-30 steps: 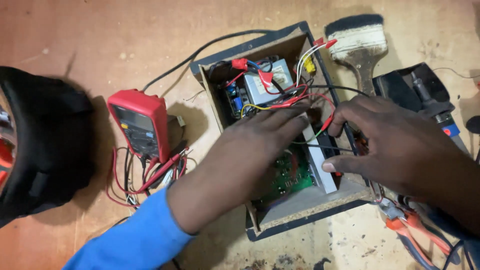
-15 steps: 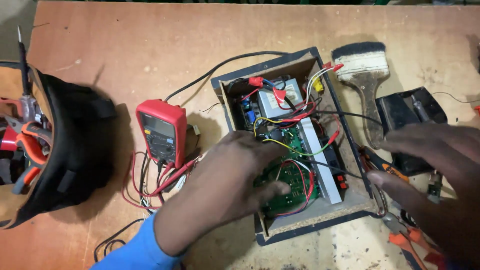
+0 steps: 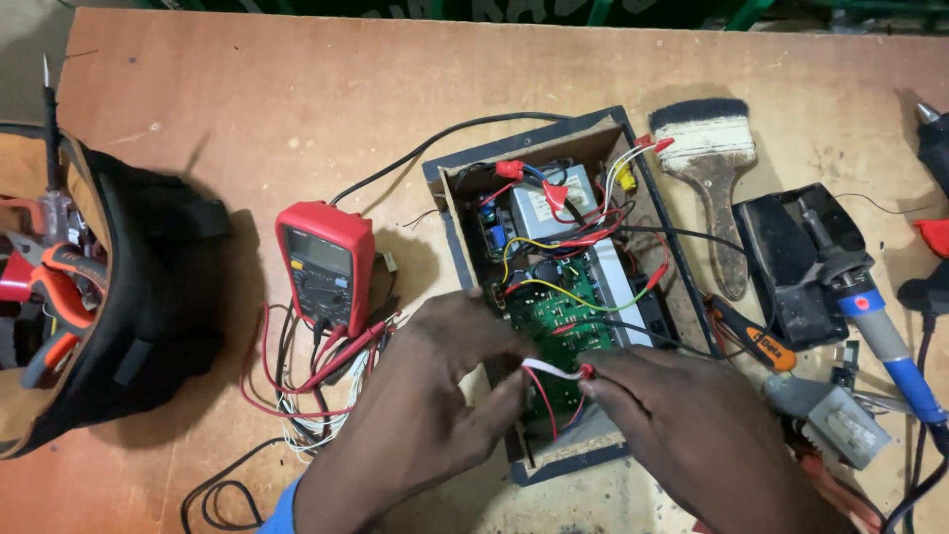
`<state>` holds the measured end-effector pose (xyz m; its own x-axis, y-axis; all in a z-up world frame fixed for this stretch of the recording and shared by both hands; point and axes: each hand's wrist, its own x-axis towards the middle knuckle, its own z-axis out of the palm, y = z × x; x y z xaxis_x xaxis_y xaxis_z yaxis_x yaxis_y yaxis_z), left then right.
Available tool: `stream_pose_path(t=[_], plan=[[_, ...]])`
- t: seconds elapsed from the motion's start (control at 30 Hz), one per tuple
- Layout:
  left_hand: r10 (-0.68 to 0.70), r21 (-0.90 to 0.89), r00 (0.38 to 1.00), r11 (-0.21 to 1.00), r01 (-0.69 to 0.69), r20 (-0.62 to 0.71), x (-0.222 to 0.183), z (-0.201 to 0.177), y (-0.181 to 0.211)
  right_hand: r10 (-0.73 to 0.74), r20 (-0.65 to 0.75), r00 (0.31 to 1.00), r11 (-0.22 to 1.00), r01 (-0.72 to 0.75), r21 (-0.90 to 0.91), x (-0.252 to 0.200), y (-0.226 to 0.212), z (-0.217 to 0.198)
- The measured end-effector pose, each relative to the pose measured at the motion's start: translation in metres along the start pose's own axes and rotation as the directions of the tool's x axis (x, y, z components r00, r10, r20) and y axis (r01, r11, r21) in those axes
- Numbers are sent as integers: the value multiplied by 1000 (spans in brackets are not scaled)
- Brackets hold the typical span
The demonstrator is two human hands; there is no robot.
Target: Repairing the internal circuitry of an electronic device by manipulating wires and testing with a multimeter.
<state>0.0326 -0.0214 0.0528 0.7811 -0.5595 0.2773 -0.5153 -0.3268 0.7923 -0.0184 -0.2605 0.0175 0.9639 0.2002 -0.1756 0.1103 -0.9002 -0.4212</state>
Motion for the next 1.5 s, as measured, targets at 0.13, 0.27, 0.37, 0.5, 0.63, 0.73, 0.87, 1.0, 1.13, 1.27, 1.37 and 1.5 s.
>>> stream_pose_path(t=[0.13,0.27,0.37,0.5,0.63,0.73,0.87,1.0,1.13,1.27,1.37,1.5], plan=[[105,-73,994,992,-103,15,-3,-3,8,-43,15,999,976,46,-212,10,-2,15],[90,90,990,991,-100,106,-17,14,-4,-26,63,998,968,40,-246,23,-18,16],[185,93,974,976,-197,128,-17,24,-8,17,124,992,969,15,-247,29,-18,16],[147,218,985,962,-162,86,-13,47,-11,-146,-5,989,987,146,-72,16,1,3],[41,521,983,843,-130,179,-10,73,-18,113,-302,947,921,-213,-325,6,3,-53],[-42,541,966,835,-106,254,-4,72,-15,570,-204,796,784,-601,-156,31,-7,-78],[12,489,983,867,-102,183,-3,64,-17,572,-85,816,773,-571,-276,33,1,-85],[-40,274,996,962,15,85,2,47,-15,606,10,796,697,-537,476,33,-1,-100],[-59,208,996,975,73,-73,15,30,-1,487,9,873,686,-389,615,39,-37,-119],[-28,422,1000,906,20,13,32,56,-13,335,-61,940,704,-206,680,53,-48,-121],[-64,453,989,891,-3,134,38,71,-21,278,-144,950,753,-123,646,64,-49,-118],[-67,266,997,961,72,-30,37,56,-21,144,-235,961,856,-1,517,67,-31,-119]])
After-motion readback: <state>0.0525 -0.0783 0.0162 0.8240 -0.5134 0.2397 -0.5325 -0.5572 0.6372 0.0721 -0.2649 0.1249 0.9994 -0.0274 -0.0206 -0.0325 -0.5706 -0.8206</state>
